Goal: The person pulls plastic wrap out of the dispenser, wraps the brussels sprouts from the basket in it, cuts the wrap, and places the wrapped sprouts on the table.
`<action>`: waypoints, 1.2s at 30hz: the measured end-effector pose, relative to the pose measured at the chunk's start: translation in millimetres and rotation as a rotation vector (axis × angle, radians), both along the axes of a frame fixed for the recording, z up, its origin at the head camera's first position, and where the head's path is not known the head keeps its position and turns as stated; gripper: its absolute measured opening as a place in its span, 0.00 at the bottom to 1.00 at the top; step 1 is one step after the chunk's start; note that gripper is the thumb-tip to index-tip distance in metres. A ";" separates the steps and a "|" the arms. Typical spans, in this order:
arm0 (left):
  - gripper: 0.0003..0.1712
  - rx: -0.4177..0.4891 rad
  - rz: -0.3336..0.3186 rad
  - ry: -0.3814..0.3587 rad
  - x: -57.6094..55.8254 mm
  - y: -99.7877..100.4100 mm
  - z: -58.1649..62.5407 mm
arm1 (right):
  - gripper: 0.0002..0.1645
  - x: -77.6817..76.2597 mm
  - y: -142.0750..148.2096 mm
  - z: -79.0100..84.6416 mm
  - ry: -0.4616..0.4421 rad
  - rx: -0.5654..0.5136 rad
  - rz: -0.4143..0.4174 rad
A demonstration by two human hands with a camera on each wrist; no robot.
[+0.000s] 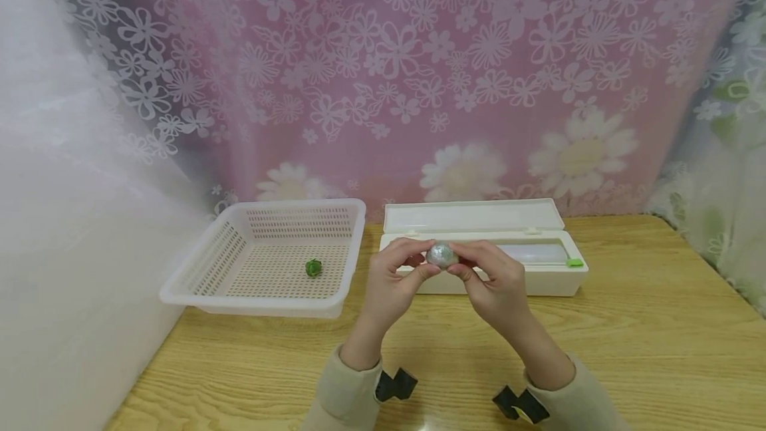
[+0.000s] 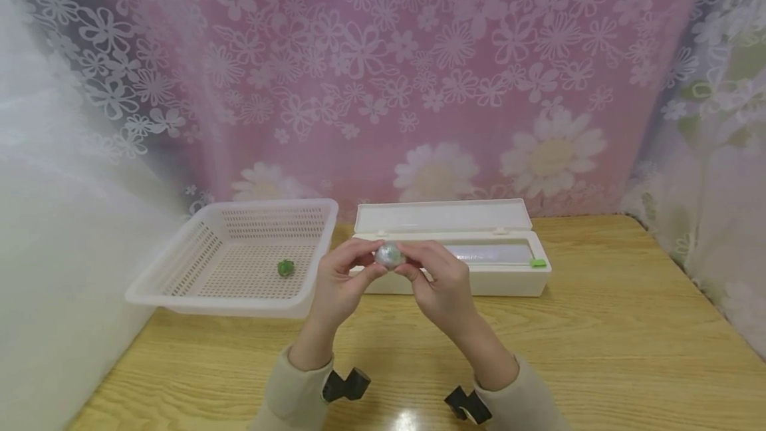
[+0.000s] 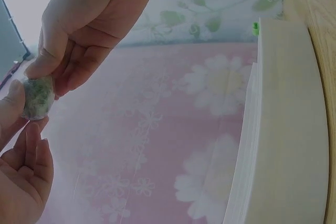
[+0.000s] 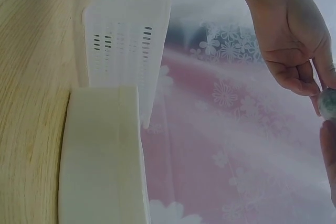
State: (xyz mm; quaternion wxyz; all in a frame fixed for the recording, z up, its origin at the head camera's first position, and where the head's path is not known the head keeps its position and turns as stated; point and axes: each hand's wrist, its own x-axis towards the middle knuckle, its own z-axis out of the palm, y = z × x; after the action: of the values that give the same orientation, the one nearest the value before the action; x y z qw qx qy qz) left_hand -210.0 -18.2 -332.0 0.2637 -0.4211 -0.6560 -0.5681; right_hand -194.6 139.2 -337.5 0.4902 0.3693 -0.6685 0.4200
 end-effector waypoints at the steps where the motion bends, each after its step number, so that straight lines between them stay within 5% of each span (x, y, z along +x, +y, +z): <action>1: 0.16 0.002 -0.001 -0.018 0.2 -0.1 0.0 | 0.22 -0.1 0.1 -0.3 -0.010 0.005 0.001; 12: 0.17 0.046 -0.061 -0.183 1.2 1.7 -1.3 | 0.27 -0.7 -1.5 -3.5 -0.038 0.052 -0.016; 22: 0.19 0.033 -0.151 -0.094 -0.5 0.4 -1.4 | 0.25 -1.2 0.5 -2.6 0.015 0.032 -0.042; 36: 0.17 0.026 -0.108 0.028 -1.1 2.1 -2.5 | 0.25 0.3 1.1 0.0 0.021 -0.003 0.059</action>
State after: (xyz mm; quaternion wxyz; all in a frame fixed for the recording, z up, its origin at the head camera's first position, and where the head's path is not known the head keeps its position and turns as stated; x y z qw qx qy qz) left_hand -211.1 -16.1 -334.5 0.2475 -0.4602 -0.6211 -0.5841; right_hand -194.3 140.3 -337.6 0.4854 0.3923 -0.6514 0.4314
